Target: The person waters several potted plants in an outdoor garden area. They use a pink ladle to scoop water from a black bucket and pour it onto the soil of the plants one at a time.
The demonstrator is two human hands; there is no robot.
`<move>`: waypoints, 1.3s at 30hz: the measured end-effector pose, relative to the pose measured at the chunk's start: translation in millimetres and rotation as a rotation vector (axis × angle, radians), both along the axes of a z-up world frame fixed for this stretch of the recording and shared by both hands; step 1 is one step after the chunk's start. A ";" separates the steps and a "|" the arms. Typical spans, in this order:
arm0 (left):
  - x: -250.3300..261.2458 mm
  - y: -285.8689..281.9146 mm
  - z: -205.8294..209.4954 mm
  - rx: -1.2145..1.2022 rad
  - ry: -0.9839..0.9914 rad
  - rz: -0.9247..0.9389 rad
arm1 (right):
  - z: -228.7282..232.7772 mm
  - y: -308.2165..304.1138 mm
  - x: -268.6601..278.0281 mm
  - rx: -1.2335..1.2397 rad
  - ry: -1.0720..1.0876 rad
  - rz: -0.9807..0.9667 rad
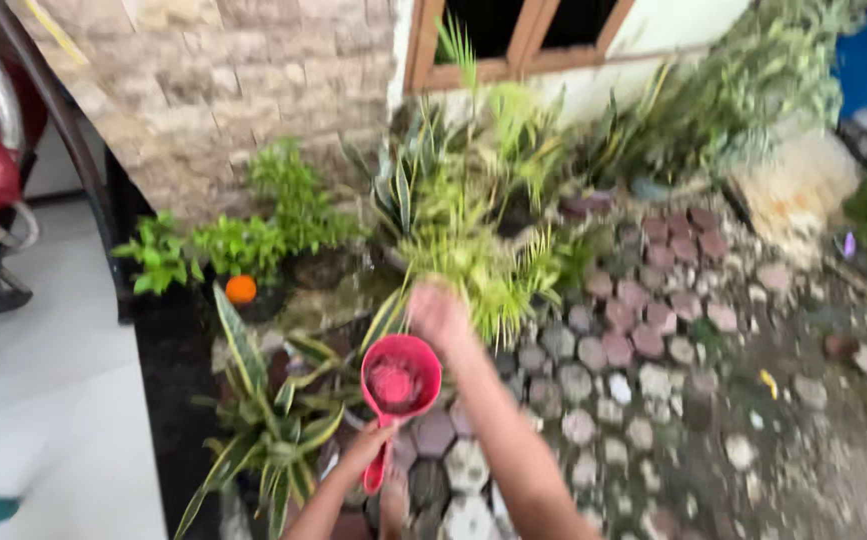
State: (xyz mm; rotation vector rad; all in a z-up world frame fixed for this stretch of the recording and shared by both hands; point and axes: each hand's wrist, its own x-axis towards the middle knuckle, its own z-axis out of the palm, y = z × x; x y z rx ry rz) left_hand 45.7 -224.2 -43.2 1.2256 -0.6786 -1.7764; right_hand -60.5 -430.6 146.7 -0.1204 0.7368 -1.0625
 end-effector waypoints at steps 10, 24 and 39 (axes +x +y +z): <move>-16.2 -55.9 -3.4 -0.043 0.017 0.068 | -170.1 3.0 14.1 0.506 -0.195 0.219; 17.5 -82.6 75.6 0.032 0.084 0.191 | -44.5 -59.0 72.1 0.023 0.042 0.357; 81.0 -97.0 50.9 -0.019 -0.006 0.177 | 50.4 -40.1 175.2 -0.169 -0.541 0.644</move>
